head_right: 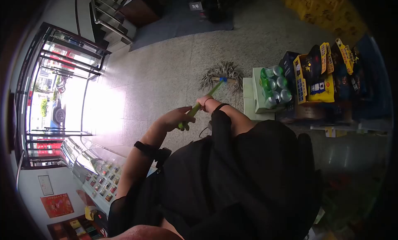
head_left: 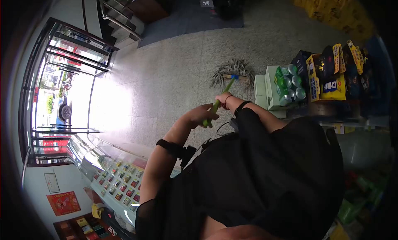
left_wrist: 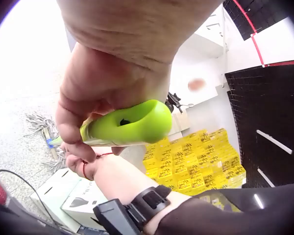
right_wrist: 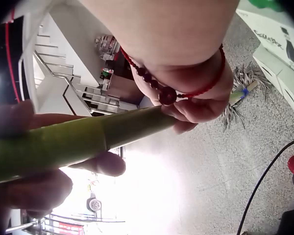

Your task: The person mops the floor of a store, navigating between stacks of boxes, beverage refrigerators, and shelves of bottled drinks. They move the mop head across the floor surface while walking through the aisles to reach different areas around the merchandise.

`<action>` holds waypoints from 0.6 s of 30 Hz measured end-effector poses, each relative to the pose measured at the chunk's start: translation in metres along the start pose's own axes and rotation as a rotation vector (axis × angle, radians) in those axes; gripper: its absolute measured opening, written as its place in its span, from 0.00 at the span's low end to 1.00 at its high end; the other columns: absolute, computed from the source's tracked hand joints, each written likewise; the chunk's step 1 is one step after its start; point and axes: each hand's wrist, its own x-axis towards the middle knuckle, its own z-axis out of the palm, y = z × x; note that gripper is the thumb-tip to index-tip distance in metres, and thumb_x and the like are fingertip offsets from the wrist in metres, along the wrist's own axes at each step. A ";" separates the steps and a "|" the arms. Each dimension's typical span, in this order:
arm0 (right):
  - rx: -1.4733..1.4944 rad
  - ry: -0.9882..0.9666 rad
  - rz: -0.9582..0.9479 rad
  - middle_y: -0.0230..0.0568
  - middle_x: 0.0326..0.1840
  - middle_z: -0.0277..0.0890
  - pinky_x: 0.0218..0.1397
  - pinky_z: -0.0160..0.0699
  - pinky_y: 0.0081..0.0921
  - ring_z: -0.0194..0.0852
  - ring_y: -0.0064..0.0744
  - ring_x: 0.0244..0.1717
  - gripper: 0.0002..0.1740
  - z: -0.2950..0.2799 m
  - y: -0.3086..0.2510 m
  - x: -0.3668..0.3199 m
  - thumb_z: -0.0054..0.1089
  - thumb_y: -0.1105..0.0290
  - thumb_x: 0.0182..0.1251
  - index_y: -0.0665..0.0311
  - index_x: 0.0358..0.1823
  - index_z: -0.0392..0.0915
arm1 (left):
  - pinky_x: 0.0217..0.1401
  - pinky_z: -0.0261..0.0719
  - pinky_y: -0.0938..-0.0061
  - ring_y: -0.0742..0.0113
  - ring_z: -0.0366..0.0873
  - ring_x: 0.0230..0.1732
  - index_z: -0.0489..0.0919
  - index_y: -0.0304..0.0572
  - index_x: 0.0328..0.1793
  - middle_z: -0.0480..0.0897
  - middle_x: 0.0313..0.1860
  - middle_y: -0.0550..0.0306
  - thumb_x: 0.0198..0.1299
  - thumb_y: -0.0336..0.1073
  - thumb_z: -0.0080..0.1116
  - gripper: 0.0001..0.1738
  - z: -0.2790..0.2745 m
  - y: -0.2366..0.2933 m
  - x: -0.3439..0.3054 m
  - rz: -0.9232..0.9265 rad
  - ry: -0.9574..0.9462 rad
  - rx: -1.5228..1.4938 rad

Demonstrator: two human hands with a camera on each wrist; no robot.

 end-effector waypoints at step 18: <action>0.076 0.026 0.056 0.33 0.12 0.65 0.11 0.54 0.20 0.55 0.21 0.08 0.16 -0.007 -0.135 0.128 0.52 0.61 0.62 0.60 0.18 0.71 | 0.22 0.68 0.77 0.73 0.70 0.24 0.71 0.38 0.48 0.74 0.26 0.59 0.47 0.36 0.61 0.22 -0.203 0.060 0.105 0.174 -0.260 0.466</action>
